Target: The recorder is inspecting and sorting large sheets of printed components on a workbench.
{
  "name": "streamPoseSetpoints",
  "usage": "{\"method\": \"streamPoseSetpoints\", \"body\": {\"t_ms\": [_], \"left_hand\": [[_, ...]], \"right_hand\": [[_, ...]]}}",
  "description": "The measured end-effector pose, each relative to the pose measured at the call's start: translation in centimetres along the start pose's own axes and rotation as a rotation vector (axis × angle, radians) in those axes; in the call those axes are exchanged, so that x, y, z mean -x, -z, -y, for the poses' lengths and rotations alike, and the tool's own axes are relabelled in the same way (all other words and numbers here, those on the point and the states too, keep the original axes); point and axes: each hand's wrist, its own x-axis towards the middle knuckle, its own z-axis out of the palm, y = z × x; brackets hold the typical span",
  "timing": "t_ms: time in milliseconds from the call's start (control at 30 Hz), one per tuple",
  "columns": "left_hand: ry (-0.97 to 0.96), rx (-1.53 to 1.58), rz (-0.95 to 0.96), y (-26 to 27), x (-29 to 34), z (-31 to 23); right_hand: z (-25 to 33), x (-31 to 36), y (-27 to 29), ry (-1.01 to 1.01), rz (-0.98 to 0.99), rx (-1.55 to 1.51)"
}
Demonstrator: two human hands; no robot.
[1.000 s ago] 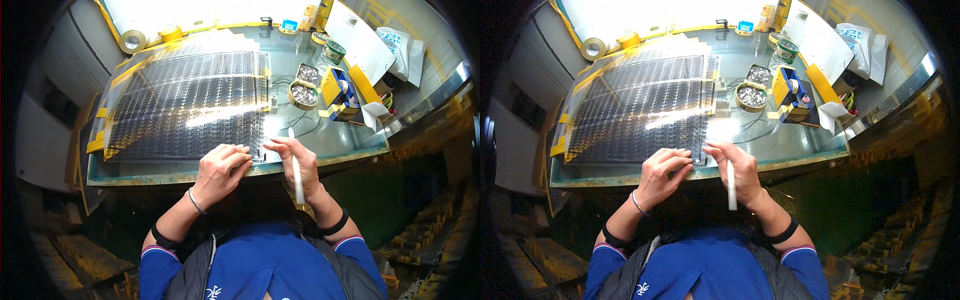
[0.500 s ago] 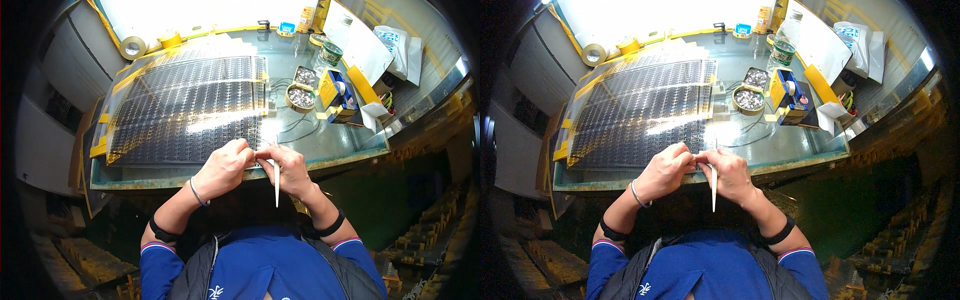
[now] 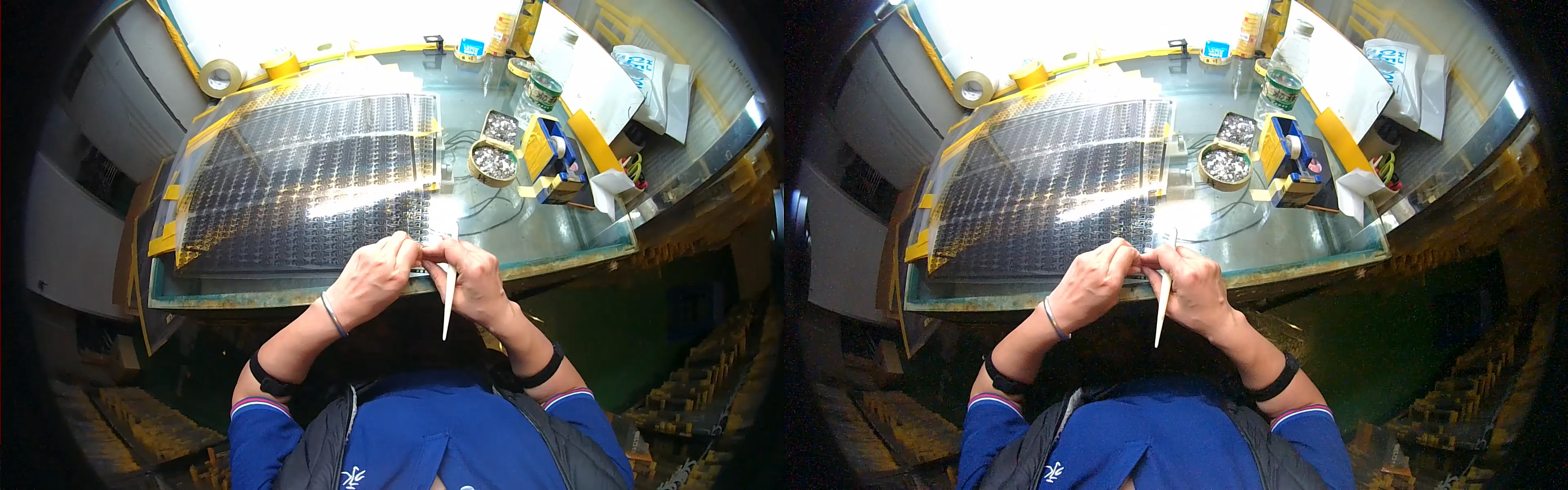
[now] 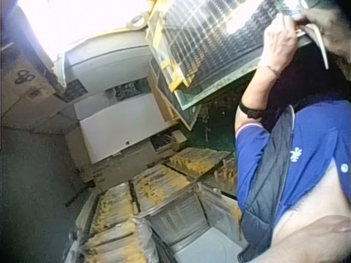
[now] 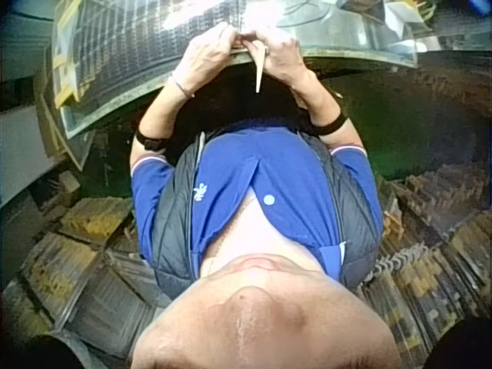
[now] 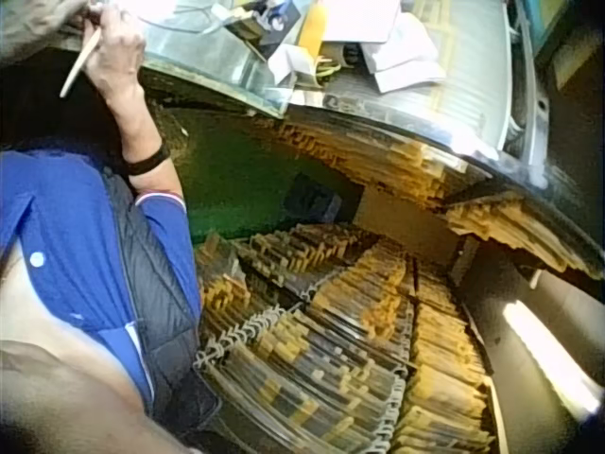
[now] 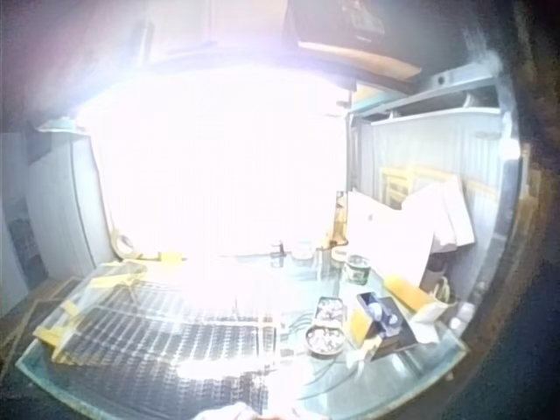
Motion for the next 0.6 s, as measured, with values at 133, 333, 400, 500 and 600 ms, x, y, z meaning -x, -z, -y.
{"method": "streamPoseSetpoints", "body": {"t_ms": [133,333,400,500,600], "left_hand": [[0.029,0.158,-0.072,0.3,0.8,-0.1],[0.063,0.139,-0.21,0.6,3.1,-1.0],[0.082,0.114,-0.188,0.5,3.5,-1.9],[0.069,0.029,-0.222,0.2,3.6,-2.3],[0.025,-0.013,-0.251,0.0,3.7,-2.2]], "right_hand": [[-0.1,-0.2,0.4,-0.03,0.041,-0.035],[-0.6,0.1,0.6,0.068,0.017,-0.08],[-0.1,0.1,0.5,0.053,0.034,-0.051],[1.0,0.2,0.5,0.054,0.04,0.047],[2.2,-0.4,0.7,0.085,0.05,0.13]]}}
